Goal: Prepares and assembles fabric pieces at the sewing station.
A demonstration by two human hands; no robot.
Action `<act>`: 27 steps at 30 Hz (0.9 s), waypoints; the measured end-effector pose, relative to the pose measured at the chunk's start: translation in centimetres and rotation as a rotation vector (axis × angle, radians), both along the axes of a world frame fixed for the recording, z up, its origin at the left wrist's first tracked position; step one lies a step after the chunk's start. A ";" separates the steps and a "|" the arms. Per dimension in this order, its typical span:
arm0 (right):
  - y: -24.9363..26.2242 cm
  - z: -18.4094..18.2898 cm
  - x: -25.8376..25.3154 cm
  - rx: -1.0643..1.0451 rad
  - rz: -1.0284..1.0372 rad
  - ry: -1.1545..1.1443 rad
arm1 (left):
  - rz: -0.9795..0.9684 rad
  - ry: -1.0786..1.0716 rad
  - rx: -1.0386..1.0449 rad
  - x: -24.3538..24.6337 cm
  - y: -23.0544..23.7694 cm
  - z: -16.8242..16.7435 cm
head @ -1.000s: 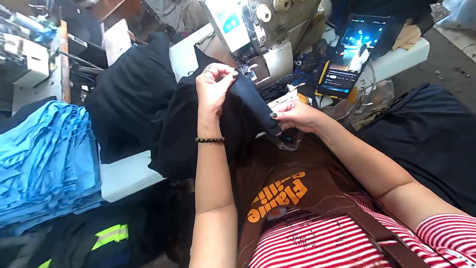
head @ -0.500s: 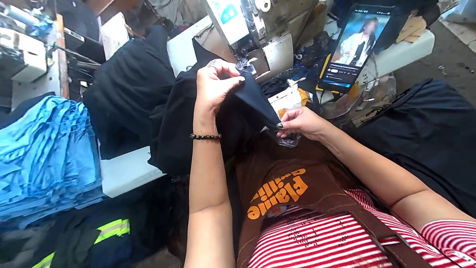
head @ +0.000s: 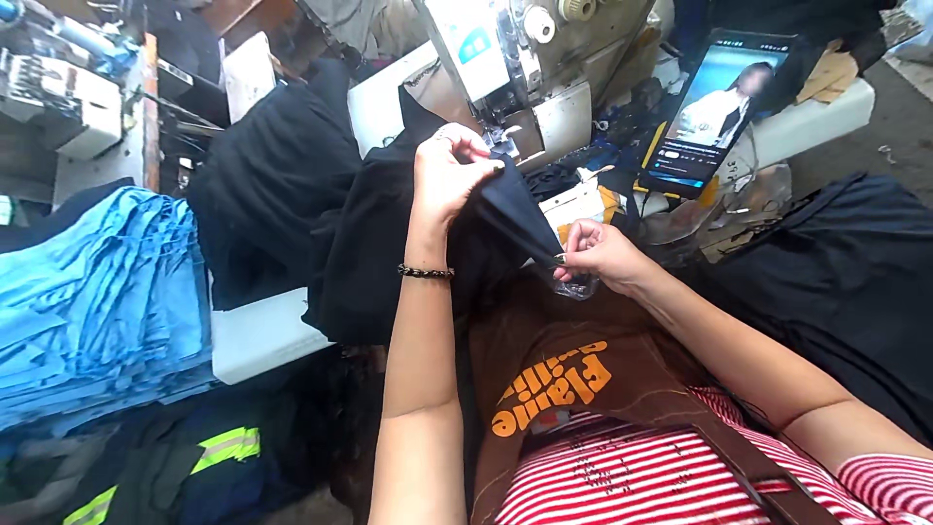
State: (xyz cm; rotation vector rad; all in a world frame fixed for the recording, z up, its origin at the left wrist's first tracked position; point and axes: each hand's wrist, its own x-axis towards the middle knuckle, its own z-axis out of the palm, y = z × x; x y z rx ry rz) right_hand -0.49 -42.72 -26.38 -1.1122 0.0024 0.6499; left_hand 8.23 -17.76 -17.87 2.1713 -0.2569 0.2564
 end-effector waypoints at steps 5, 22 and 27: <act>-0.1 1.2 0.4 0.010 0.038 0.011 | -0.004 -0.065 0.039 1.0 0.3 -0.7; 0.2 1.8 0.9 0.042 0.049 -0.132 | 0.273 -0.272 0.585 -5.3 -4.9 -2.9; 2.4 2.4 3.2 -0.025 -0.073 -0.327 | 0.238 0.072 0.433 0.5 -1.6 -0.2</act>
